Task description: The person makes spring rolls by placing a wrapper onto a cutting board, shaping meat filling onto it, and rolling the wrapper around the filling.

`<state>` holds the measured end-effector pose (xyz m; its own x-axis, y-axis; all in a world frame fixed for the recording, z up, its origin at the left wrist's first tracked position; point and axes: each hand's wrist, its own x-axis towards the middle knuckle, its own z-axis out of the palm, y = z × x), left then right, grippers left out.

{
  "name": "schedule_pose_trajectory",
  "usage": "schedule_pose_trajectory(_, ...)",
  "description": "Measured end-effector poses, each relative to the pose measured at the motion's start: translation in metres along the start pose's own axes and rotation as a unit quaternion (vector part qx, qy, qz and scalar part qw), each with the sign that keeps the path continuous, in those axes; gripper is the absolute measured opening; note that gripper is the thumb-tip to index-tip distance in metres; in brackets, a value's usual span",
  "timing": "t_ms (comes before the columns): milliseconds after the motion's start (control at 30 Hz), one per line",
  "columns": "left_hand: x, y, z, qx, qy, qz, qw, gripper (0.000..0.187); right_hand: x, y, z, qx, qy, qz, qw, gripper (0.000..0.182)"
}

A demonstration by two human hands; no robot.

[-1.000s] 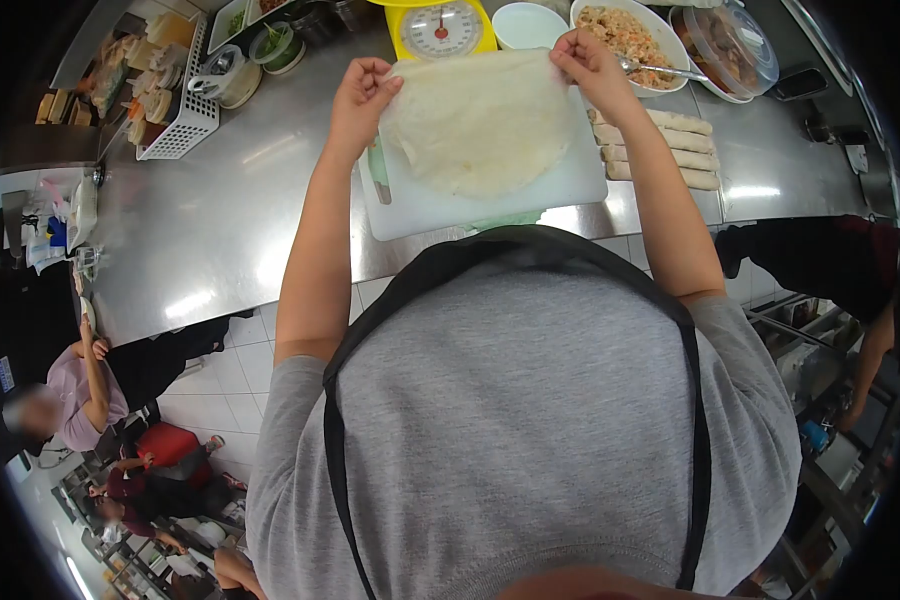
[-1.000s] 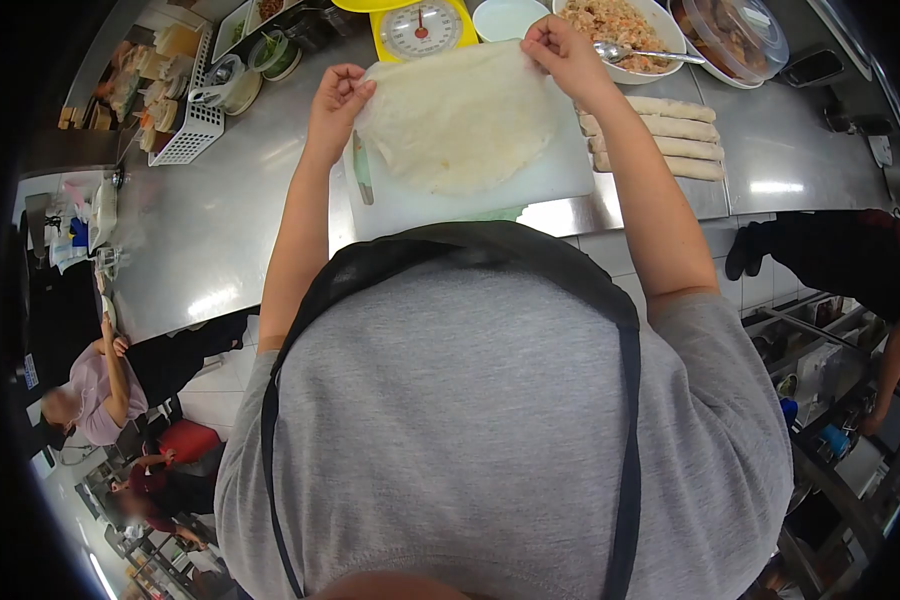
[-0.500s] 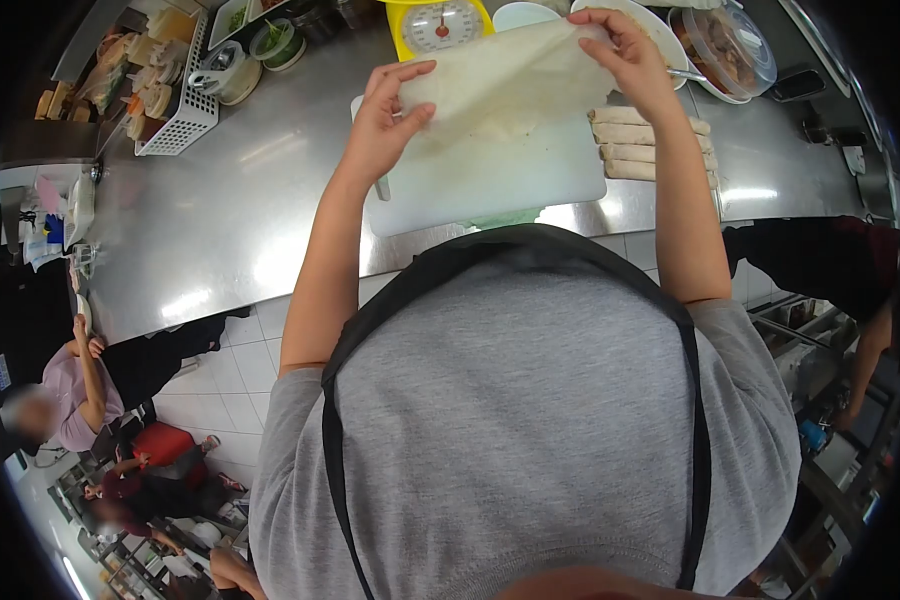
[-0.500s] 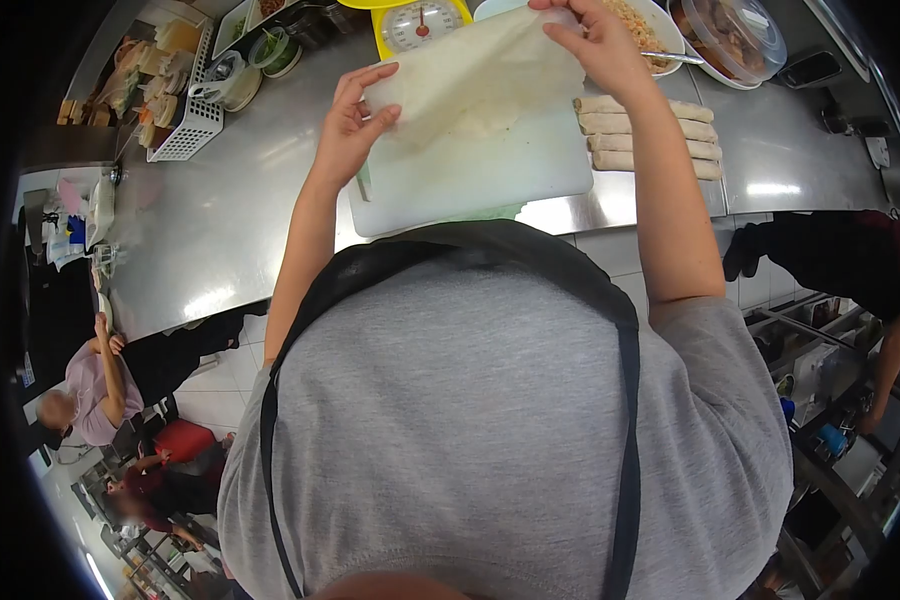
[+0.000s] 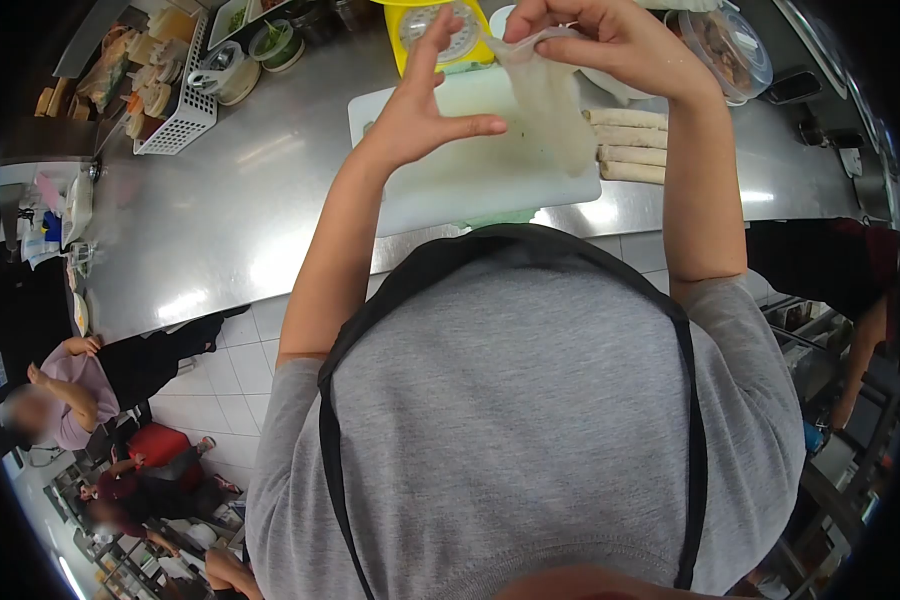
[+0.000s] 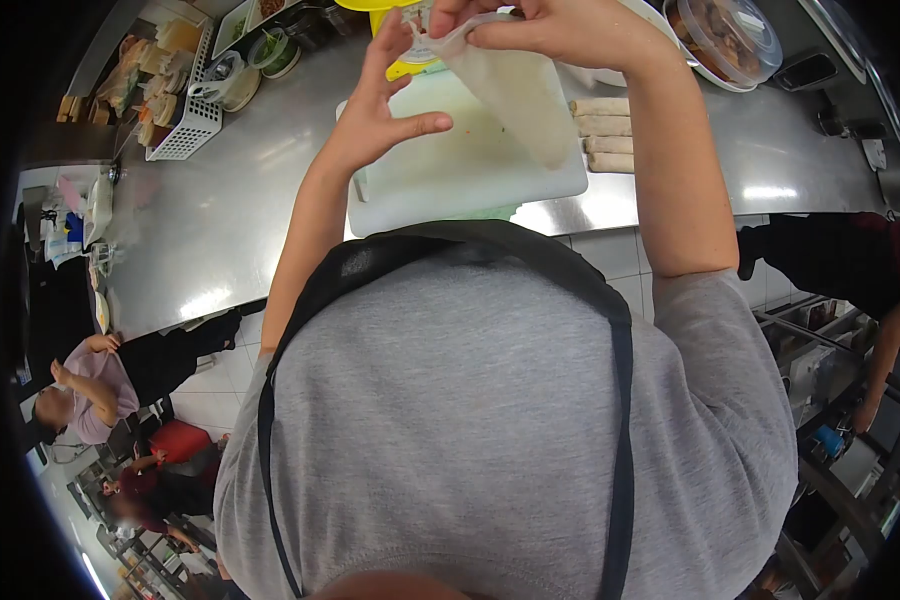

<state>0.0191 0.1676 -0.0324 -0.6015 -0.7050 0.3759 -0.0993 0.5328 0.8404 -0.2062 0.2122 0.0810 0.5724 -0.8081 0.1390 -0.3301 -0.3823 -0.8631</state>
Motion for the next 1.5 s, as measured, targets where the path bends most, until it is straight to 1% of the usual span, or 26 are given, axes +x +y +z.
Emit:
schedule_pose_trajectory(33,0.004,0.000,0.002,0.000,-0.001,0.001,1.000,0.108,-0.002,-0.003,-0.001,-0.001,0.002,0.000,1.000,0.020)
schedule_pose_trajectory(100,0.012,0.002,0.005,-0.062,-0.044,-0.039,0.996,0.090,-0.005,-0.007,-0.003,-0.008,-0.003,0.010,1.000,0.019)
schedule_pose_trajectory(133,0.013,0.006,0.004,-0.062,-0.045,-0.038,0.996,0.090,-0.007,-0.009,-0.004,-0.008,-0.001,0.011,1.000,0.019)
schedule_pose_trajectory(200,0.012,0.014,-0.001,-0.268,-0.115,-0.135,0.947,0.066,-0.013,-0.011,-0.007,-0.047,0.016,0.044,0.998,0.018)
schedule_pose_trajectory(233,0.011,0.014,-0.003,-0.268,-0.116,-0.135,0.947,0.066,-0.015,-0.005,-0.009,-0.047,0.017,0.044,0.998,0.018)
schedule_pose_trajectory(300,0.009,0.014,-0.008,-0.222,-0.113,-0.194,0.949,0.039,-0.017,0.011,-0.012,-0.017,0.032,-0.050,0.998,0.018)
schedule_pose_trajectory(333,0.008,0.017,-0.008,-0.223,-0.113,-0.195,0.949,0.039,-0.021,0.014,-0.011,-0.016,0.032,-0.050,0.998,0.018)
schedule_pose_trajectory(400,0.007,0.023,-0.009,-0.203,-0.076,-0.159,0.963,0.024,-0.026,0.013,-0.009,0.073,0.079,0.011,0.994,0.020)
schedule_pose_trajectory(500,0.002,0.030,-0.010,-0.176,-0.082,-0.144,0.970,0.021,-0.041,0.011,-0.013,0.026,0.103,0.047,0.993,0.023)
schedule_pose_trajectory(633,-0.007,0.038,-0.005,-0.194,-0.096,-0.130,0.968,0.027,-0.050,0.005,-0.023,0.069,0.071,0.058,0.993,0.025)
schedule_pose_trajectory(700,-0.009,0.041,-0.003,-0.224,-0.075,-0.125,0.964,0.024,-0.039,-0.005,-0.026,-0.062,0.084,0.096,0.990,0.027)
schedule_pose_trajectory(733,-0.009,0.038,-0.003,-0.226,-0.075,-0.126,0.963,0.024,-0.028,0.007,-0.023,-0.012,0.103,0.054,0.993,0.026)
schedule_pose_trajectory(800,-0.011,0.021,-0.003,-0.236,-0.011,-0.180,0.955,0.023,-0.001,0.048,-0.023,-0.075,0.062,0.082,0.992,0.035)
schedule_pose_trajectory(833,-0.014,0.001,-0.002,-0.236,-0.011,-0.180,0.955,0.023,0.014,0.080,-0.017,-0.091,0.058,0.092,0.990,0.029)
schedule_pose_trajectory(867,-0.020,-0.028,-0.002,-0.167,0.006,-0.187,0.968,0.023,0.023,0.114,-0.005,-0.107,0.053,0.101,0.988,0.024)
schedule_pose_trajectory(900,-0.026,-0.052,-0.003,-0.097,0.023,-0.194,0.976,0.022,0.024,0.145,0.013,-0.160,0.040,0.136,0.977,0.029)
schedule_pose_trajectory(933,-0.035,-0.069,-0.008,-0.096,0.028,-0.198,0.975,0.022,0.025,0.170,0.032,-0.211,0.023,0.168,0.963,0.034)
schedule_pose_trajectory(1000,-0.043,-0.087,-0.013,0.220,-0.022,-0.243,0.944,0.023,0.017,0.191,0.052,-0.242,0.065,0.149,0.957,0.037)
schedule_pose_trajectory(1067,-0.048,-0.095,-0.012,0.177,0.014,-0.238,0.955,0.023,0.008,0.204,0.055,-0.270,0.105,0.134,0.948,0.041)
schedule_pose_trajectory(1133,-0.047,-0.092,-0.011,0.135,0.048,-0.229,0.963,0.022,0.003,0.203,0.053,-0.276,0.175,0.219,0.919,0.035)
schedule_pose_trajectory(1167,-0.045,-0.090,-0.010,0.129,0.046,-0.247,0.959,0.022,0.002,0.203,0.047,-0.276,0.175,0.221,0.919,0.035)
schedule_pose_trajectory(1233,-0.044,-0.093,-0.008,0.122,0.043,-0.265,0.956,0.021,0.004,0.201,0.034,-0.260,0.038,0.287,0.921,0.028)
schedule_pose_trajectory(1300,-0.044,-0.099,-0.008,0.049,0.095,-0.256,0.961,0.020,0.006,0.196,0.031,-0.261,0.077,0.259,0.927,0.025)
schedule_pose_trajectory(1433,-0.047,-0.098,-0.011,0.032,0.133,-0.255,0.957,0.020,0.015,0.180,0.034,-0.307,0.196,0.188,0.912,0.025)
schedule_pose_trajectory(1467,-0.047,-0.101,-0.013,0.101,0.127,-0.231,0.959,0.024,0.013,0.179,0.038,-0.307,0.195,0.187,0.912,0.025)
schedule_pose_trajectory(1500,-0.045,-0.100,-0.014,0.170,0.119,-0.207,0.956,0.029,0.011,0.179,0.042,-0.328,0.244,0.142,0.901,0.028)
